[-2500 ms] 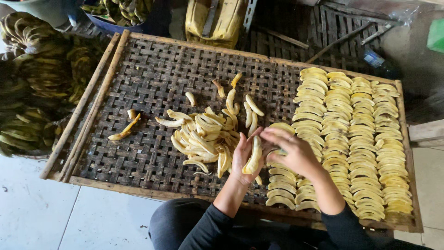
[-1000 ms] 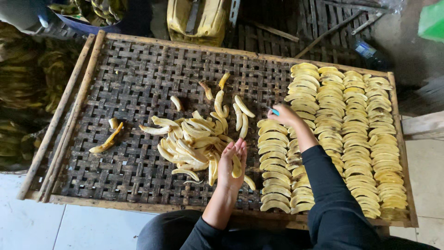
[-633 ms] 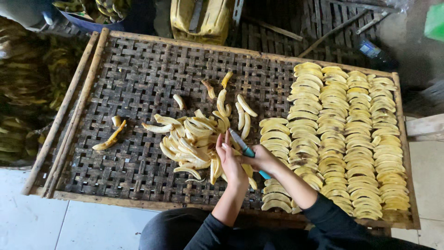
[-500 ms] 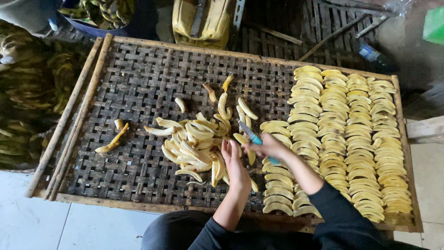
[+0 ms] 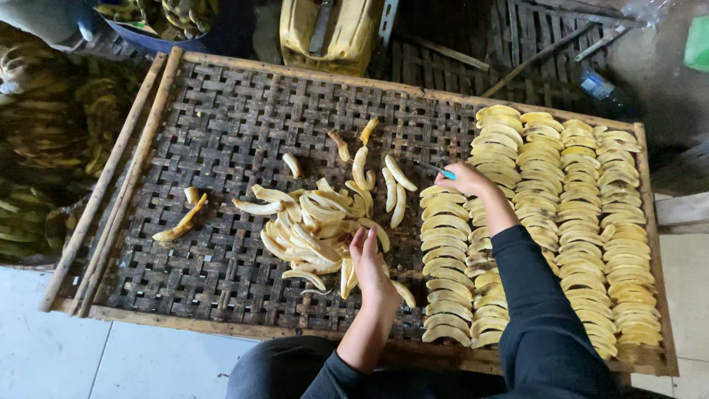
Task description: The person sits on the floor at a woven bamboo tray and uses a small knife to slice peeled bananas lengthwise. The person places each cut banana slice onto the tray, arranging the slices in neat rows alongside previously cut slices.
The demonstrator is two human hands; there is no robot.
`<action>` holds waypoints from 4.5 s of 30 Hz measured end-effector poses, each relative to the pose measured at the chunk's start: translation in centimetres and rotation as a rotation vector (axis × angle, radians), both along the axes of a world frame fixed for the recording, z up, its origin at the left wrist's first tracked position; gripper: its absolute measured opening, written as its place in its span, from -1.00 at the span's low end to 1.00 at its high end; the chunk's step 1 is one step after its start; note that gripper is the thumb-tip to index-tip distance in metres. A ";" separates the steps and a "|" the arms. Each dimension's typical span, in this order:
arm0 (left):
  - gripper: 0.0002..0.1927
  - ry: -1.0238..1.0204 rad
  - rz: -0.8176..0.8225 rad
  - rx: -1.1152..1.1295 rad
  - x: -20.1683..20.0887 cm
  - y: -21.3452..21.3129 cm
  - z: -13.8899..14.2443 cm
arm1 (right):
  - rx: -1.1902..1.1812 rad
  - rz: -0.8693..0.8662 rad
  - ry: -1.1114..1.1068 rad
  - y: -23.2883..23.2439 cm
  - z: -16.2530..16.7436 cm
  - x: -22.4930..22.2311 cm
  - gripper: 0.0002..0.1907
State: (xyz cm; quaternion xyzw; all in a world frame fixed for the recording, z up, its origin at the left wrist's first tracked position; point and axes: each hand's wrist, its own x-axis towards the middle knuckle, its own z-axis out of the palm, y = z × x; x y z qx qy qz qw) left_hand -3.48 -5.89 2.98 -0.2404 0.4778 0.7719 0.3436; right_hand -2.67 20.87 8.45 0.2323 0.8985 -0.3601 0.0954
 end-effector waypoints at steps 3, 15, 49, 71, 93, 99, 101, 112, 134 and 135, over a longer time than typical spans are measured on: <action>-0.45 -0.046 0.002 -0.050 -0.2 -0.2 0.2 | 0.129 -0.076 0.053 -0.6 0.1 0.4 -0.79; -0.67 0.058 0.244 0.093 -2.1 -1.4 1.1 | 0.090 0.006 -0.006 -20.8 -7.7 9.9 -0.60; -0.72 0.201 0.336 0.449 -3.3 -1.1 4.7 | 0.173 -0.235 0.512 -27.6 3.8 10.8 -0.57; -0.69 -0.048 0.052 0.754 -1.8 -0.3 2.4 | 0.379 -0.055 0.486 -22.1 1.1 8.6 -0.49; -0.31 -0.178 -0.261 0.776 -1.6 0.3 2.4 | 0.685 -0.138 0.124 -15.5 1.4 7.3 -0.47; -0.27 -0.278 -0.401 0.641 -2.0 -0.8 4.2 | 0.439 0.292 0.569 -14.8 3.8 8.1 -0.46; -0.31 -0.302 -0.367 0.774 -2.0 -0.6 3.3 | 0.388 0.370 0.462 -15.3 3.7 8.3 -0.52; -0.49 -0.381 -0.308 1.172 -1.4 -0.5 -2.6 | 0.232 0.483 0.500 -13.2 4.5 6.7 -0.44; -0.53 -0.426 -0.210 0.831 -1.2 -0.3 -0.5 | -0.133 0.269 0.674 -7.3 4.0 4.7 -0.72; -0.50 -0.426 -0.193 0.695 -1.1 -0.2 -0.4 | -0.171 0.180 0.552 -5.1 3.5 3.8 -0.77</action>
